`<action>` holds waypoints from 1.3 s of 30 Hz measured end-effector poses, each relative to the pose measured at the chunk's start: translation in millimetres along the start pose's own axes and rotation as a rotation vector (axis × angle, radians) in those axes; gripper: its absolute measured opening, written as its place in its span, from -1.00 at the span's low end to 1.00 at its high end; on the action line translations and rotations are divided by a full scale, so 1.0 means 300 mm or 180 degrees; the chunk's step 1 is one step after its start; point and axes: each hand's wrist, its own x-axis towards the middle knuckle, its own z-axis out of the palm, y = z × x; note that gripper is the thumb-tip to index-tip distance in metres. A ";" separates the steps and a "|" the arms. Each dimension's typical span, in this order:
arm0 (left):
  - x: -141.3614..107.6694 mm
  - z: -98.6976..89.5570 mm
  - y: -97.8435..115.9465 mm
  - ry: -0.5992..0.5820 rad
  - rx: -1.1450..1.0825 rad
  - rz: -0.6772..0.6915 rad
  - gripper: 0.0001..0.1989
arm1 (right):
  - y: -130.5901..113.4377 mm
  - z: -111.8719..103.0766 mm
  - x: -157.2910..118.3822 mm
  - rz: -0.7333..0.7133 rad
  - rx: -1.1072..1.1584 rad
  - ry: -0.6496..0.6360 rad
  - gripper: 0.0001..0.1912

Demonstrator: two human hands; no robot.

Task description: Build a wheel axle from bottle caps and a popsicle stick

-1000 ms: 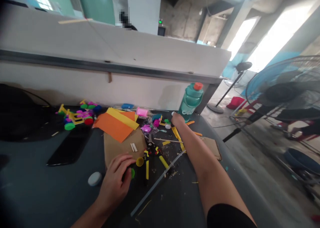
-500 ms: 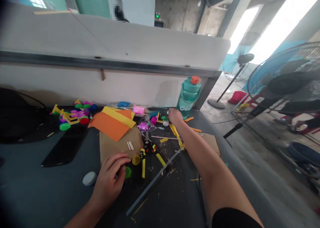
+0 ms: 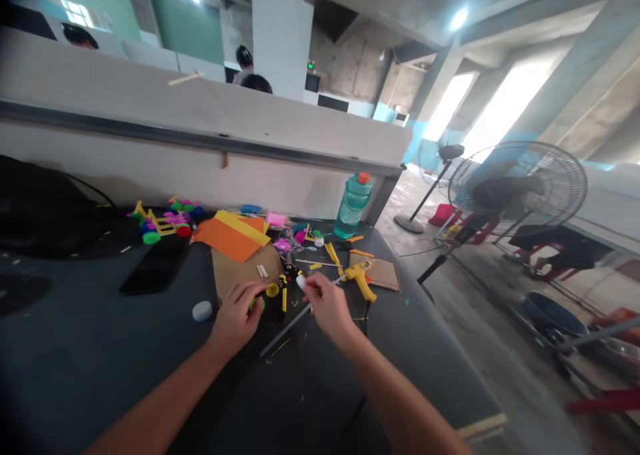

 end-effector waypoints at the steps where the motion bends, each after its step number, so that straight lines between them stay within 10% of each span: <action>1: -0.005 -0.003 0.009 0.0000 -0.0058 0.0002 -0.74 | -0.001 0.030 -0.030 -0.0010 0.0146 0.0013 -0.84; 18: -0.030 0.003 0.050 -0.0539 -0.1002 -0.0643 -0.74 | -0.017 0.133 -0.122 -0.1311 -0.0020 0.0021 -0.88; 31: -0.016 -0.011 0.067 -0.0683 -0.1652 -0.1120 -0.72 | -0.026 0.139 -0.133 -0.0766 0.0115 -0.0022 -0.83; 39: -0.024 -0.004 0.054 -0.0150 -0.1629 -0.1752 -0.66 | -0.121 -0.022 -0.093 -0.0342 0.0701 0.0008 -0.70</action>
